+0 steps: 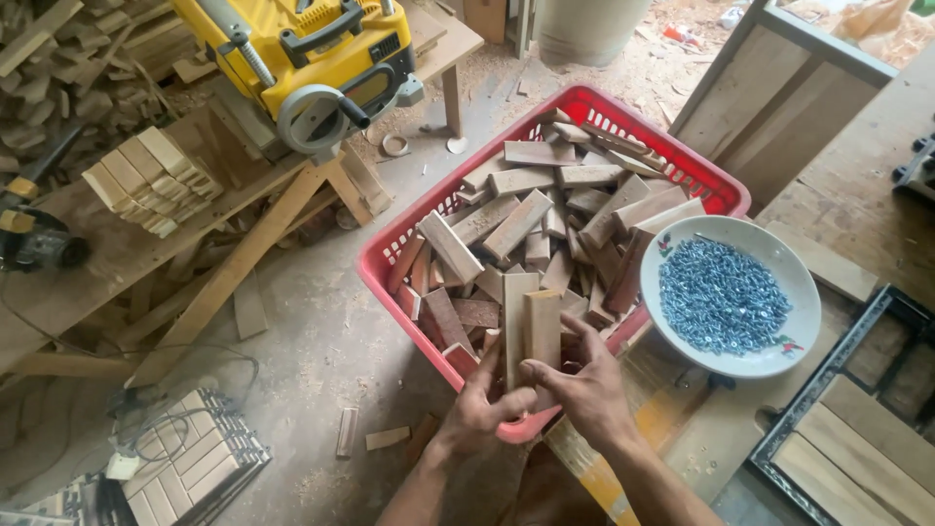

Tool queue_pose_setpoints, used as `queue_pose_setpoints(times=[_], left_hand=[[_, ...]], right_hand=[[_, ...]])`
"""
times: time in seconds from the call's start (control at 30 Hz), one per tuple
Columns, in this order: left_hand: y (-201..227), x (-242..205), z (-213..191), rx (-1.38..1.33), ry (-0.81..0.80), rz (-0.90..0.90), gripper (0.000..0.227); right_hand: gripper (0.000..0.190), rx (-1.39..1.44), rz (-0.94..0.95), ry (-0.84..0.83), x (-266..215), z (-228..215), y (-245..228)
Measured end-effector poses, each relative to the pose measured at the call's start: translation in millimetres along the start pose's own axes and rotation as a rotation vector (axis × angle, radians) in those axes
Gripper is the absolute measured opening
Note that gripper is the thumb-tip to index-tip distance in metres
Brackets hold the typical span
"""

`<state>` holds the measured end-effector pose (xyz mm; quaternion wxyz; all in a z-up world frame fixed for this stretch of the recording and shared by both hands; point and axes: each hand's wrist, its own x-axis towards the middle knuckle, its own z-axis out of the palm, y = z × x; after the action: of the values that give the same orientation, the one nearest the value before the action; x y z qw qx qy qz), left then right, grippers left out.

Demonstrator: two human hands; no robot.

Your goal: Assembling wooden floor tiles by placing wooden slats into a plastic grid and fastening them with screws using a power drill.

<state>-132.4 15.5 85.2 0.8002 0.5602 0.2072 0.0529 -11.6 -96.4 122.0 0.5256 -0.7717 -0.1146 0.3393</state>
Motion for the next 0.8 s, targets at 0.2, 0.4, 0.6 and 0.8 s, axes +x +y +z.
queue_pose_setpoints(times=[0.2, 0.4, 0.6, 0.8], left_hand=[[-69.2, 23.0, 15.1, -0.362, 0.253, 0.001, 0.034], [-38.3, 34.9, 40.1, -0.381, 0.204, -0.107, 0.051], [-53.3, 58.2, 79.2, -0.911, -0.134, -0.253, 0.055], [-29.5, 76.2, 205.7, 0.242, -0.362, 0.131, 0.059]], right_hand=[[0.052, 0.362, 0.07, -0.01, -13.7, -23.5, 19.8], [0.063, 0.806, 0.137, 0.026, -40.4, -111.9, 18.2], [0.058, 0.737, 0.012, 0.424, -74.5, -240.9, 83.9], [0.059, 0.005, 0.209, 0.844, -123.2, -330.6, 92.2]])
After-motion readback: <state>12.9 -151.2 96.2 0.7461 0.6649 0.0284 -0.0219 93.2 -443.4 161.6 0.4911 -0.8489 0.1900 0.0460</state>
